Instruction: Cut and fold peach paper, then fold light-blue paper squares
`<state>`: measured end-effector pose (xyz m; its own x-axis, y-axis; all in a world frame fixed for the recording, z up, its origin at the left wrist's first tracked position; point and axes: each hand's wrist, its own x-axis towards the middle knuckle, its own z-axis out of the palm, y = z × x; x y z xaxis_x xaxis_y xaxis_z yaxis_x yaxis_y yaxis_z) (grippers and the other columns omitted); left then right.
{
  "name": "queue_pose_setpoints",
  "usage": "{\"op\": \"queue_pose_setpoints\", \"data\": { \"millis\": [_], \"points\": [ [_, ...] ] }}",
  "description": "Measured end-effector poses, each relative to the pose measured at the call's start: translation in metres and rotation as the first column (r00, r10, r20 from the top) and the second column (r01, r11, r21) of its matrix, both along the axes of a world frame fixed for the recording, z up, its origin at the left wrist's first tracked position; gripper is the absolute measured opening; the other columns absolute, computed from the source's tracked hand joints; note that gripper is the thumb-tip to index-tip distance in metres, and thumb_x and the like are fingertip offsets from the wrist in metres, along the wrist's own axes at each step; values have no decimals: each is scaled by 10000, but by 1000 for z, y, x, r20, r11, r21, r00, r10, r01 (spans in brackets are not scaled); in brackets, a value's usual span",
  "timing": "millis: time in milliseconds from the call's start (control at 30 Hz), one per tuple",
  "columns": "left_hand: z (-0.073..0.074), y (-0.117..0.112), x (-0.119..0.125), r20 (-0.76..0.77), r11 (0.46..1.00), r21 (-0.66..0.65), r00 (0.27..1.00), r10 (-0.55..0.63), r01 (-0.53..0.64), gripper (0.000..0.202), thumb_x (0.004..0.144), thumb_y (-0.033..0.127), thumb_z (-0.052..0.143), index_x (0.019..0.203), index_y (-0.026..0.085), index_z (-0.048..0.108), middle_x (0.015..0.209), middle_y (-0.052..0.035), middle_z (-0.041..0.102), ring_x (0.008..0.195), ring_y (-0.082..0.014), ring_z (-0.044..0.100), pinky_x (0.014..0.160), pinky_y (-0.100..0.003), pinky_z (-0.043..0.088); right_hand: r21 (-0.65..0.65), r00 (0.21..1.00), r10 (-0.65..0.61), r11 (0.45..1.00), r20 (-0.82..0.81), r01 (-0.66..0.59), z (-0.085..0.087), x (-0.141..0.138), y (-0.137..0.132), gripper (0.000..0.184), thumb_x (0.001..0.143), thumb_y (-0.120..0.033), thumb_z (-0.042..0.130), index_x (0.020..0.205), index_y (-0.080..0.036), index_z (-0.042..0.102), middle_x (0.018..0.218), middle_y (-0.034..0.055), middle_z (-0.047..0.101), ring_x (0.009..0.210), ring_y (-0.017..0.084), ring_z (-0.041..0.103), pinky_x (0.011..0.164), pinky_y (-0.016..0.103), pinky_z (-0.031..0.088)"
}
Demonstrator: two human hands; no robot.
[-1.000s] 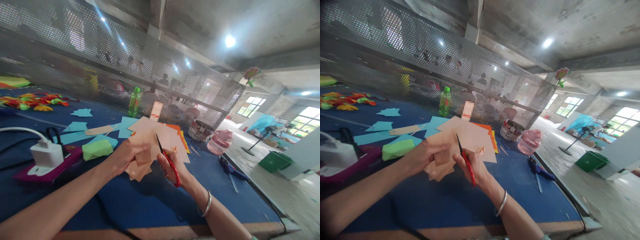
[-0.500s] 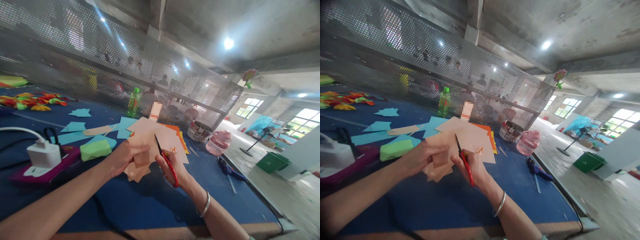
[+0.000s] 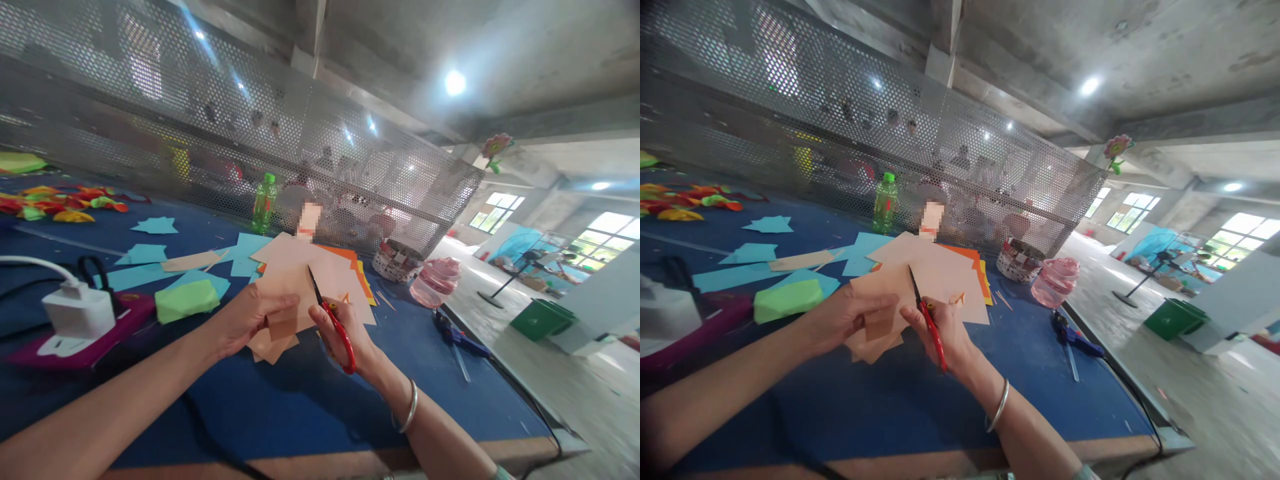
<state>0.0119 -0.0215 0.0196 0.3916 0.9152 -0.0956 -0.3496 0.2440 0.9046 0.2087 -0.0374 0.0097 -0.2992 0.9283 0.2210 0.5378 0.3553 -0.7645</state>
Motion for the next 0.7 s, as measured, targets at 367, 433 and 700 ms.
{"op": "queue_pose_setpoints", "data": {
  "millis": [367, 433, 700],
  "points": [
    [-4, -2, 1, -34, 999, 38, 999, -7, 8, 398, 688, 330, 862, 1052, 203, 761, 985, -76, 802, 812, -264, 753, 696, -343, 611, 57, 1000, 5, 998, 0, -5, -4, 2, 2, 547, 919, -712, 448, 737, -197, 475, 541, -45, 440, 504, 103, 481, 485, 205, 328],
    [-4, -3, 1, -50, 999, 42, 999, -15, 17, 428, 689, 333, 857, 1088, 214, 757, 1025, -80, 797, 837, -274, 753, 702, -348, 609, 51, 1000, 0, 999, -1, 0, -3, 2, 2, 550, 923, -715, 434, 738, -199, 476, 531, -47, 430, 496, 103, 476, 480, 206, 324],
    [-2, -2, 1, -78, 999, 34, 997, -16, 19, 417, 682, 366, 858, 1060, 213, 770, 1018, -89, 797, 841, -278, 752, 703, -344, 601, 36, 1000, -13, 999, 10, 12, -1, 0, 1, 570, 918, -729, 425, 693, -206, 428, 497, -52, 408, 452, 89, 436, 456, 211, 298]
  ]
}}
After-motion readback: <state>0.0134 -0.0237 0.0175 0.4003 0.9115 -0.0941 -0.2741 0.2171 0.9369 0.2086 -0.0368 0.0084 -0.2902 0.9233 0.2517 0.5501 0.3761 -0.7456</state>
